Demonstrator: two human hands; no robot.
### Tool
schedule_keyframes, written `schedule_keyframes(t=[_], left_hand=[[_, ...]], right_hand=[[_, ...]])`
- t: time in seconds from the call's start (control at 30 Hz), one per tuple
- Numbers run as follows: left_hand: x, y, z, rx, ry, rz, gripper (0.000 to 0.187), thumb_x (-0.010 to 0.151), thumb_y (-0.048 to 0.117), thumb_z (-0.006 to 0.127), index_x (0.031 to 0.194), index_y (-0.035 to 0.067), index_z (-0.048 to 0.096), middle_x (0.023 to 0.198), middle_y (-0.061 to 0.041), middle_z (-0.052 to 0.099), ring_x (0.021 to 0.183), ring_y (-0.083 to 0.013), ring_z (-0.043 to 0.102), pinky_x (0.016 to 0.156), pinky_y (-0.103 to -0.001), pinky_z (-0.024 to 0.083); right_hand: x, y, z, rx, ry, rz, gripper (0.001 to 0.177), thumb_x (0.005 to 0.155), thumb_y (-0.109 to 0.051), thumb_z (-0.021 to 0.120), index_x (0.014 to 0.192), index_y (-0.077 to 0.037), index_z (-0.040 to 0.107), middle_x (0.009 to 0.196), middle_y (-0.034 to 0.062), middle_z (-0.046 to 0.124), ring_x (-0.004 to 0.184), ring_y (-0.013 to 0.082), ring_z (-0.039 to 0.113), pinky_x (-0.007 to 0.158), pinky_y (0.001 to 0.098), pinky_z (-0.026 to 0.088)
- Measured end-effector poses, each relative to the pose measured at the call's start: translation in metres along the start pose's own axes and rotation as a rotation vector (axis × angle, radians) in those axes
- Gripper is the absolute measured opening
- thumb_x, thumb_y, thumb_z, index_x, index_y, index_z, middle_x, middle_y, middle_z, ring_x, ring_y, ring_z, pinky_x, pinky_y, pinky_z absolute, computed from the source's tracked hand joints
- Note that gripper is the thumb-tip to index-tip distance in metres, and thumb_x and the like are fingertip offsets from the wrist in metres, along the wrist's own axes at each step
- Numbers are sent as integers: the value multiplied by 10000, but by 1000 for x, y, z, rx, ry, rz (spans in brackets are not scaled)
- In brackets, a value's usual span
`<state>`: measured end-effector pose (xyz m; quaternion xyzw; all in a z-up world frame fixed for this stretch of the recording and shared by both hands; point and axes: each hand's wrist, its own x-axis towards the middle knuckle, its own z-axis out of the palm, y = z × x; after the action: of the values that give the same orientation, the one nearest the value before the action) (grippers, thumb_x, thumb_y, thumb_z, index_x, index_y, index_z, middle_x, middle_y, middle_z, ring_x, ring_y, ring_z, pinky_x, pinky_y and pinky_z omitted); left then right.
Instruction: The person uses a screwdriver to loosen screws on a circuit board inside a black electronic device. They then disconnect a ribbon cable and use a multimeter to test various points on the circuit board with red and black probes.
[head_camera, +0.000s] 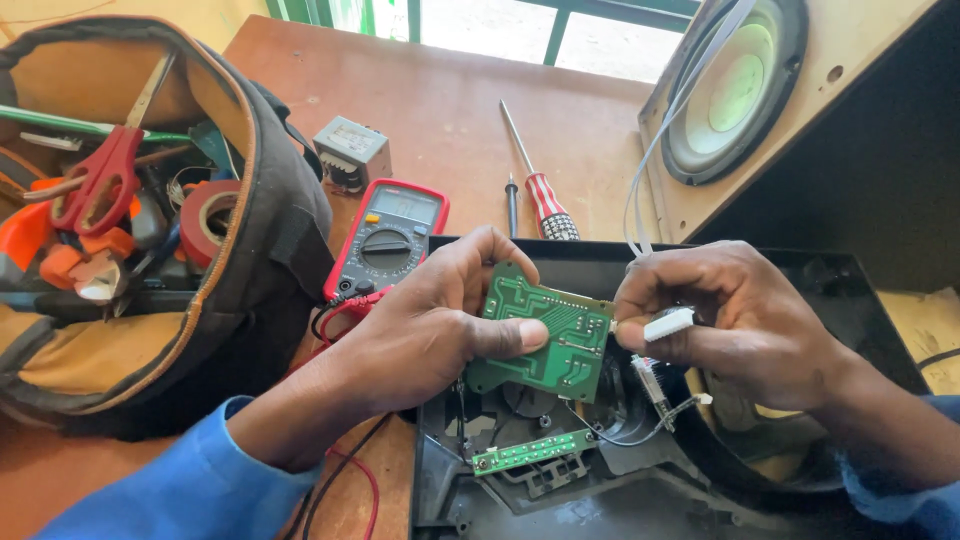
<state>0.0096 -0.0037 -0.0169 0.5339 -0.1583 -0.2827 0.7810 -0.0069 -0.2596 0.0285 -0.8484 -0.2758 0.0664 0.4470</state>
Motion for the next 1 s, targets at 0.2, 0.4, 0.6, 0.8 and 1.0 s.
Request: schedule_keyframes(t=[0.2,0.4,0.6,0.8,1.0], left_hand=[[-4,-3,-7,8,-30,32,320,867,-38,709,1086,34,487,869,-114,628,768,-186,655,671,-314,586],[-10,6,3,309,40,71,297,851,-4,725,1056,72,523,762,-32,521,679,-126,508,602,-285,458],[-10,6,5,408,95,59,293,852,6,732,1058,82,538,733,-23,531,645,-112,493,563,-276,436],[-8,7,6,309,169,44,299,817,-13,742,1022,67,540,759,-53,566,652,-126,539,567,-281,471],[-12,9,14,545,184,241,376,723,248,837,888,150,514,903,-7,618,828,-111,560,747,-271,503]], right_hand=[[3,15,8,265,33,97,159,794,-198,793,760,-63,715,685,9,620,588,100,540,511,261,423],[4,13,9,248,-13,61,164,800,-211,763,739,-70,706,664,9,621,575,102,536,520,267,439],[6,12,10,180,0,114,148,771,-192,713,697,-64,705,634,26,613,570,131,526,522,311,419],[-2,4,21,-15,144,-2,170,854,-216,726,740,-96,685,685,-19,612,597,88,519,557,257,417],[2,2,15,-60,87,-72,160,839,-236,738,780,-88,734,726,-3,685,633,90,587,585,246,466]])
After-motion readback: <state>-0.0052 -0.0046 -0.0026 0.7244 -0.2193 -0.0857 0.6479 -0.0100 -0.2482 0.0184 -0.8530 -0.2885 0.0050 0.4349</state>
